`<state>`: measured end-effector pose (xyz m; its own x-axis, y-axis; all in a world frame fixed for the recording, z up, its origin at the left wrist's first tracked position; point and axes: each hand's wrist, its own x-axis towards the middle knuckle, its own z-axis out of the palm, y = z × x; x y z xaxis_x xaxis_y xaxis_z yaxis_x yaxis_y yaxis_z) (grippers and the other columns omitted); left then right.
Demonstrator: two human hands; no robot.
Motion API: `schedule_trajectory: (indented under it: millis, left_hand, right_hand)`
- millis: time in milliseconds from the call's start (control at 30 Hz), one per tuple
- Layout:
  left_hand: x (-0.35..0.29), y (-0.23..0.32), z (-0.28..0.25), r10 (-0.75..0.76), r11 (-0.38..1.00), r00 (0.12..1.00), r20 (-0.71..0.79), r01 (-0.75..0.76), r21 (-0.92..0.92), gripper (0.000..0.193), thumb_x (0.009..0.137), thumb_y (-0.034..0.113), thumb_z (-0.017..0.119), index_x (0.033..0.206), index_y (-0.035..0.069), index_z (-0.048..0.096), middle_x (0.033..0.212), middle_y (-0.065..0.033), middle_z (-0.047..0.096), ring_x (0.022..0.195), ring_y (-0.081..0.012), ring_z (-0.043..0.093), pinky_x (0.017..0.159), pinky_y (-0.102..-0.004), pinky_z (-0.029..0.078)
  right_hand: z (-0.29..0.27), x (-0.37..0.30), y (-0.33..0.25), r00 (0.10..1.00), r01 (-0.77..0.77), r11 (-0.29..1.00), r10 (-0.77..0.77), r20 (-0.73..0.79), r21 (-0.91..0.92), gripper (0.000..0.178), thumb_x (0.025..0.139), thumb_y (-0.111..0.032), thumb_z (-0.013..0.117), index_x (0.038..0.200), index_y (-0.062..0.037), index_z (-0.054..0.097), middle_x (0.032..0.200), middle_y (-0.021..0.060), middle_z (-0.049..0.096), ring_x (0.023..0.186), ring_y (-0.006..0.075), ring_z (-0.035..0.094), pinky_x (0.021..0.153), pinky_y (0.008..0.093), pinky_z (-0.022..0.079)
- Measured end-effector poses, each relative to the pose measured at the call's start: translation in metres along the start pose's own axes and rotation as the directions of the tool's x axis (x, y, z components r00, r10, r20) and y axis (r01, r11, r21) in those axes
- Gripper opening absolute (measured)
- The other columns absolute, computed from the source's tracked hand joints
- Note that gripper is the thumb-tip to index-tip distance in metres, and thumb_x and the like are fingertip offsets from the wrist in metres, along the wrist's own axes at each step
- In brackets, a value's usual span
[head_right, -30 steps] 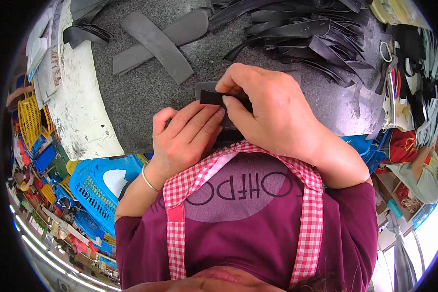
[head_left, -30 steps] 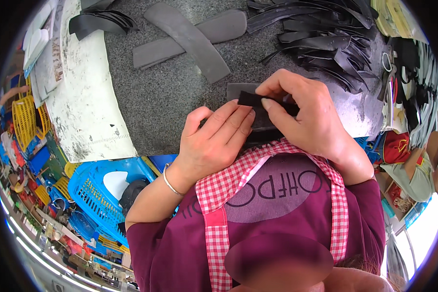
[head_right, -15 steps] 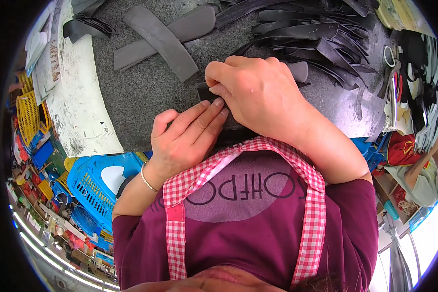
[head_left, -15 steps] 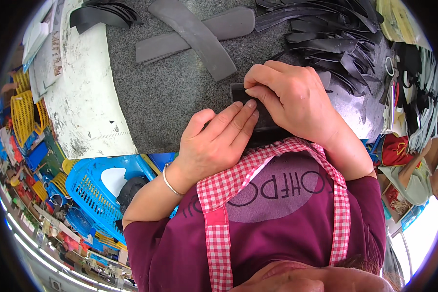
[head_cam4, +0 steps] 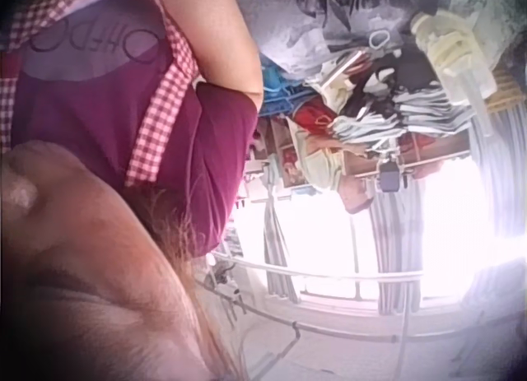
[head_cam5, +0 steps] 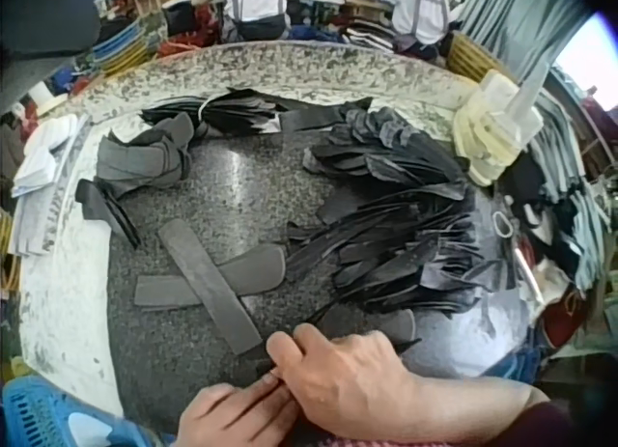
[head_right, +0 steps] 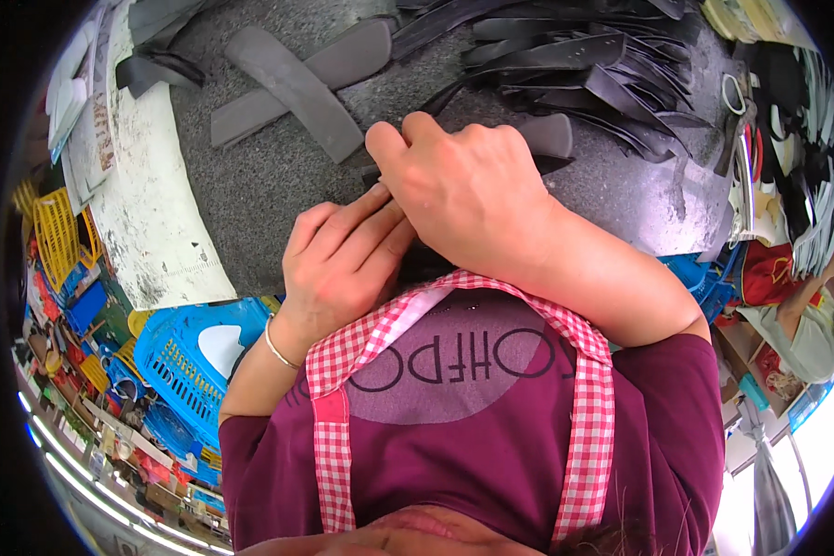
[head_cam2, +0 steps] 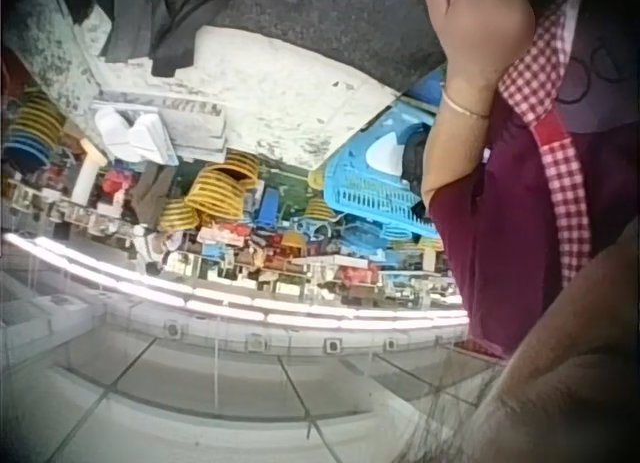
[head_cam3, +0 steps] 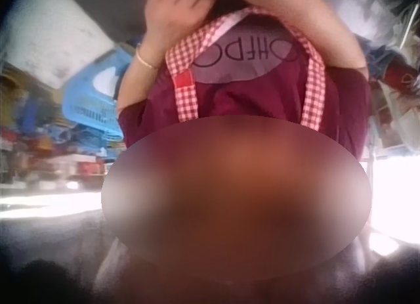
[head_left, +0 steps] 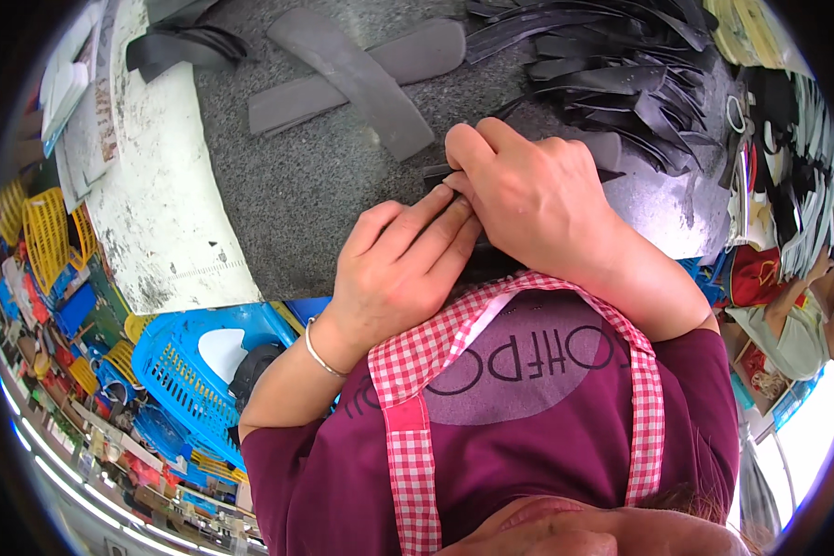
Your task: Layering and arranging black fabric shoe components on a workbench.
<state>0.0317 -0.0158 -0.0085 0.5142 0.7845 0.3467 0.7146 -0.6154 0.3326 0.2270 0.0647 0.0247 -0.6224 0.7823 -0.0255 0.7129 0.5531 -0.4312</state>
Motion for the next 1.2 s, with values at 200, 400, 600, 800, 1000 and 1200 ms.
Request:
schedule_trajectory:
  millis: [200,400,600,800,1000,1200]
  left_hand:
    - [0.012,0.001,-0.008,-0.081,0.994,0.996,0.035,0.083,-0.064,0.037,0.085,0.009,0.078,0.121,0.011,0.071,0.128,-0.0006,0.079,0.085,-0.0162,0.072,0.087,-0.0323,0.053]
    - [0.016,-0.002,-0.006,-0.043,0.997,0.998,0.044,0.040,0.070,0.026,0.091,0.011,0.077,0.117,0.014,0.074,0.128,0.0019,0.080,0.089,-0.0115,0.074,0.086,-0.0307,0.049]
    - [0.017,0.001,-0.005,-0.075,0.992,0.994,0.086,0.065,0.109,0.036,0.091,0.011,0.078,0.126,0.018,0.077,0.128,0.0053,0.081,0.093,-0.0099,0.074,0.087,-0.0306,0.048]
    - [0.034,-0.001,-0.006,0.022,0.976,0.992,0.124,-0.048,0.214,0.044,0.093,0.019,0.070,0.136,0.028,0.079,0.111,0.0068,0.073,0.087,-0.0102,0.064,0.084,-0.0338,0.044]
    - [0.038,0.001,-0.025,-0.043,0.994,0.955,0.292,0.012,0.107,0.057,0.086,0.007,0.073,0.137,0.030,0.079,0.098,0.0037,0.063,0.087,-0.0165,0.060,0.082,-0.0359,0.047]
    - [0.059,-0.025,-0.033,-0.305,0.929,0.951,0.056,0.310,-0.203,0.033,0.084,0.029,0.092,0.102,0.009,0.071,0.085,-0.0024,0.056,0.076,-0.0266,0.060,0.070,-0.0392,0.051]
  right_hand:
    - [-0.040,-0.035,0.031,0.990,-0.137,0.975,0.131,0.049,0.175,0.025,0.092,-0.015,0.081,0.101,-0.0059,0.060,0.083,0.0158,0.073,0.073,0.0388,0.074,0.065,0.0459,0.059]
    - [-0.055,-0.069,0.065,0.941,-0.326,0.810,0.326,0.087,0.487,0.018,0.093,-0.004,0.079,0.103,-0.0011,0.065,0.083,0.0122,0.072,0.074,0.0272,0.074,0.068,0.0363,0.058]
    - [-0.047,-0.076,0.075,0.939,-0.336,0.784,0.320,0.125,0.523,0.017,0.093,-0.004,0.079,0.103,-0.0002,0.066,0.077,0.0105,0.070,0.071,0.0225,0.072,0.067,0.0342,0.057]
    - [-0.046,-0.071,0.074,0.944,-0.321,0.828,0.318,0.087,0.459,0.020,0.088,-0.006,0.081,0.098,-0.0024,0.064,0.073,0.0114,0.067,0.066,0.0290,0.069,0.062,0.0394,0.053]
    - [-0.049,-0.060,0.071,0.885,-0.456,0.871,0.424,0.191,0.181,0.020,0.088,-0.012,0.083,0.097,-0.0072,0.066,0.077,0.0105,0.066,0.070,0.0366,0.069,0.063,0.0464,0.053]
    - [-0.018,-0.076,0.047,0.999,0.034,0.924,-0.032,-0.012,0.380,0.007,0.089,-0.010,0.075,0.094,-0.0100,0.071,0.094,0.0075,0.066,0.082,0.0317,0.072,0.068,0.0442,0.058]
